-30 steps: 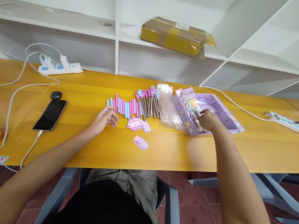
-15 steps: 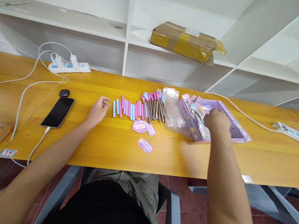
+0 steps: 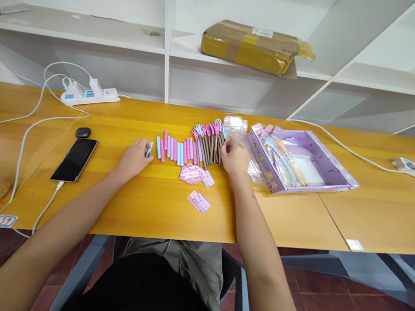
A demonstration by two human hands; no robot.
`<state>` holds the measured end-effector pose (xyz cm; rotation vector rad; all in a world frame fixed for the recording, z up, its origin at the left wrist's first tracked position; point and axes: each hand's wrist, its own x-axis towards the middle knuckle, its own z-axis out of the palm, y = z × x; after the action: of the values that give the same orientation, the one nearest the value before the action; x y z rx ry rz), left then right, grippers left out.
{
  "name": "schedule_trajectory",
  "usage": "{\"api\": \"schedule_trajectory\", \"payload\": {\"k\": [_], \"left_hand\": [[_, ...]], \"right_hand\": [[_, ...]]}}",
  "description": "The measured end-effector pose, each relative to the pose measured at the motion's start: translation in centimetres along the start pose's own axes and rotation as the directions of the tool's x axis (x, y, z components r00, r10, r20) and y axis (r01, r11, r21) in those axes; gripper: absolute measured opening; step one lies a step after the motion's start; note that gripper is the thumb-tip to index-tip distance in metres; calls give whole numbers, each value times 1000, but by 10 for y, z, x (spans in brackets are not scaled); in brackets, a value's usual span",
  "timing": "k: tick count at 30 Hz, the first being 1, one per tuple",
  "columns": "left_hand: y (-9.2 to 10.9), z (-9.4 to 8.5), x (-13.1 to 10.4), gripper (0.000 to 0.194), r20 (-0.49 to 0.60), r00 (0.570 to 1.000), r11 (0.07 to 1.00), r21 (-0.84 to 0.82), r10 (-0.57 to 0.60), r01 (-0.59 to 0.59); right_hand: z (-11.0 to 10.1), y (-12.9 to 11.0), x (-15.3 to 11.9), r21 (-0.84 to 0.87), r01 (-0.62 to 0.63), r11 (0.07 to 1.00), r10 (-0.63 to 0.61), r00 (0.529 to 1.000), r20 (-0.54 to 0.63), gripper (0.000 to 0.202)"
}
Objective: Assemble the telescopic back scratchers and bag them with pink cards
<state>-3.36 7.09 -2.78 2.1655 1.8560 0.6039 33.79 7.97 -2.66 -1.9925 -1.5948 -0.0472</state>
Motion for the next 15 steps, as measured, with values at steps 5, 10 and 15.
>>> {"api": "schedule_trajectory", "payload": {"k": [5, 10, 15], "left_hand": [[1, -6, -5, 32, 22, 993, 991, 65, -116, 114], [6, -15, -8, 15, 63, 991, 990, 82, -121, 116], [13, -18, -10, 13, 97, 992, 991, 113, -86, 75]], "right_hand": [[4, -1, -4, -99, 95, 991, -83, 990, 112, 28], [9, -14, -12, 32, 174, 984, -176, 979, 98, 35], [18, -34, -22, -42, 279, 959, -266, 943, 198, 32]]}}
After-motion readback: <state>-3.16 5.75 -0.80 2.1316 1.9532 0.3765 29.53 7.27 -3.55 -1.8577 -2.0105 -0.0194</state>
